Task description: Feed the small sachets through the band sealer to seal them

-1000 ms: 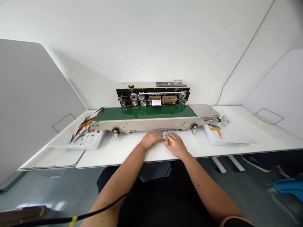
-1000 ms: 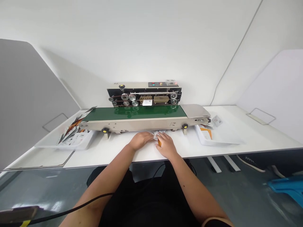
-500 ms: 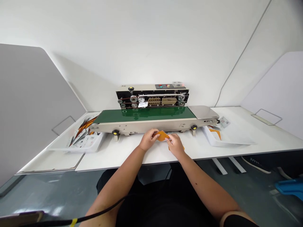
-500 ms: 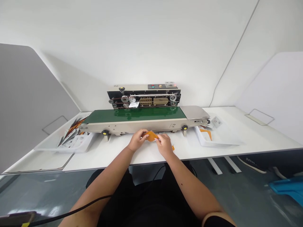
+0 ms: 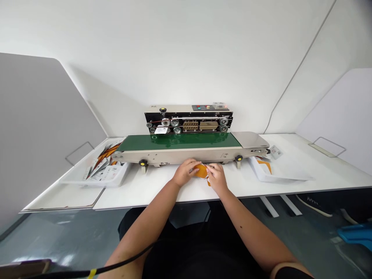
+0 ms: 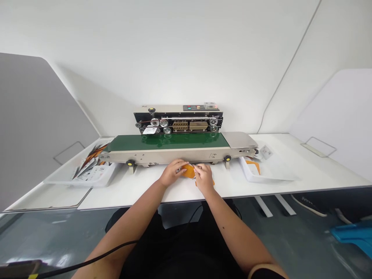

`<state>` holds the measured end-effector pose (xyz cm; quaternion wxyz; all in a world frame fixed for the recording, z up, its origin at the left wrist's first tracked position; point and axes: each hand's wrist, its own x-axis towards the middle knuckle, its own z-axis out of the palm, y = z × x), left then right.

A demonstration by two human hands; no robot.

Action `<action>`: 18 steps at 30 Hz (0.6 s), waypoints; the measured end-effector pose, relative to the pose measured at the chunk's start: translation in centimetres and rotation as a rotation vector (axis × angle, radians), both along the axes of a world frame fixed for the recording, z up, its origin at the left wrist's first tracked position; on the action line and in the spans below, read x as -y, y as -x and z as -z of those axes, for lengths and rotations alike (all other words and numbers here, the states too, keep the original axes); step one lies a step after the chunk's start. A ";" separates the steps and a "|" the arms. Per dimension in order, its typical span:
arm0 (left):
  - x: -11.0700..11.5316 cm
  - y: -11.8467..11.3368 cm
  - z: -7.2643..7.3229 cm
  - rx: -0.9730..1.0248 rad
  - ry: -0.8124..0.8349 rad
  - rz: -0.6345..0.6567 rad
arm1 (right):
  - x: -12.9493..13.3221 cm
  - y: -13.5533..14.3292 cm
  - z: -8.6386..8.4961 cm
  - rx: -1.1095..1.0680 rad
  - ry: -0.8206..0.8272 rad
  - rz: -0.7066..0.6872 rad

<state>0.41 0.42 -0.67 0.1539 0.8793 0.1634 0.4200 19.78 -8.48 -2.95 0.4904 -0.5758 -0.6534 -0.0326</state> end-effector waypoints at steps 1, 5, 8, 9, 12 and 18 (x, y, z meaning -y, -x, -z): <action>0.0 0.0 0.0 -0.004 -0.010 -0.014 | 0.1 0.0 -0.2 -0.014 -0.016 0.014; 0.4 0.0 -0.2 -0.022 -0.006 -0.036 | 0.7 0.2 -0.8 -0.059 -0.045 -0.016; 0.6 0.1 -0.2 -0.062 0.018 -0.005 | 0.9 0.2 -1.1 -0.055 -0.072 -0.038; 0.6 0.1 -0.2 -0.078 0.027 0.006 | 0.9 0.2 -1.1 -0.048 -0.080 -0.039; 0.6 0.0 0.1 -0.116 0.046 0.016 | 0.9 0.3 -1.3 -0.031 -0.092 -0.040; 0.7 -0.1 0.0 -0.094 0.118 0.059 | 0.9 0.4 -1.5 -0.042 -0.111 -0.038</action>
